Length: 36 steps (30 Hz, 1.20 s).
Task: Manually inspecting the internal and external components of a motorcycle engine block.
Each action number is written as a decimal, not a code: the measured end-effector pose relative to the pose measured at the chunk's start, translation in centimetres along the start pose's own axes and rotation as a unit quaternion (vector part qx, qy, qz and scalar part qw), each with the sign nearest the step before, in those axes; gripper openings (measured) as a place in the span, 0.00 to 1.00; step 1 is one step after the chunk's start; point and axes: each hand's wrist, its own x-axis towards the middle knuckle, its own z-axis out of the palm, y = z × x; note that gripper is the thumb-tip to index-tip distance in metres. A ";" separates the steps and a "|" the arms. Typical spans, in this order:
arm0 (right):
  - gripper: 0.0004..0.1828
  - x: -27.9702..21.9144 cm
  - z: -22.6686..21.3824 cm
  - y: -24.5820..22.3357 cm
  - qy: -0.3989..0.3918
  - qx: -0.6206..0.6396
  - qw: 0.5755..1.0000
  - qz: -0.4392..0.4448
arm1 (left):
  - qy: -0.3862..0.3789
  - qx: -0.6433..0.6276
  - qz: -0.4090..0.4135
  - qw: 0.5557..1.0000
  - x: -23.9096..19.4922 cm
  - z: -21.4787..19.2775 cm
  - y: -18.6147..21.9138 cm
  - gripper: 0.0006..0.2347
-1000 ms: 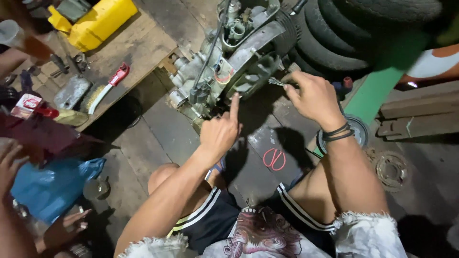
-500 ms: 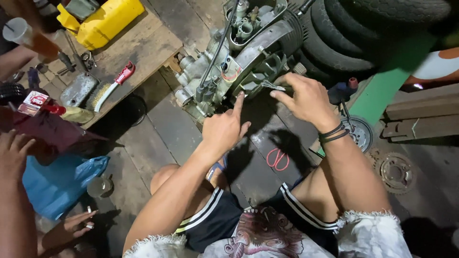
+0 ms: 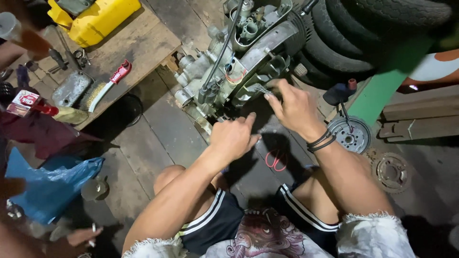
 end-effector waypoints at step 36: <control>0.05 1.2 1.4 -1.1 0.037 -0.101 0.994 -0.004 | -0.120 -0.027 0.103 0.987 2.7 -1.4 0.0 0.29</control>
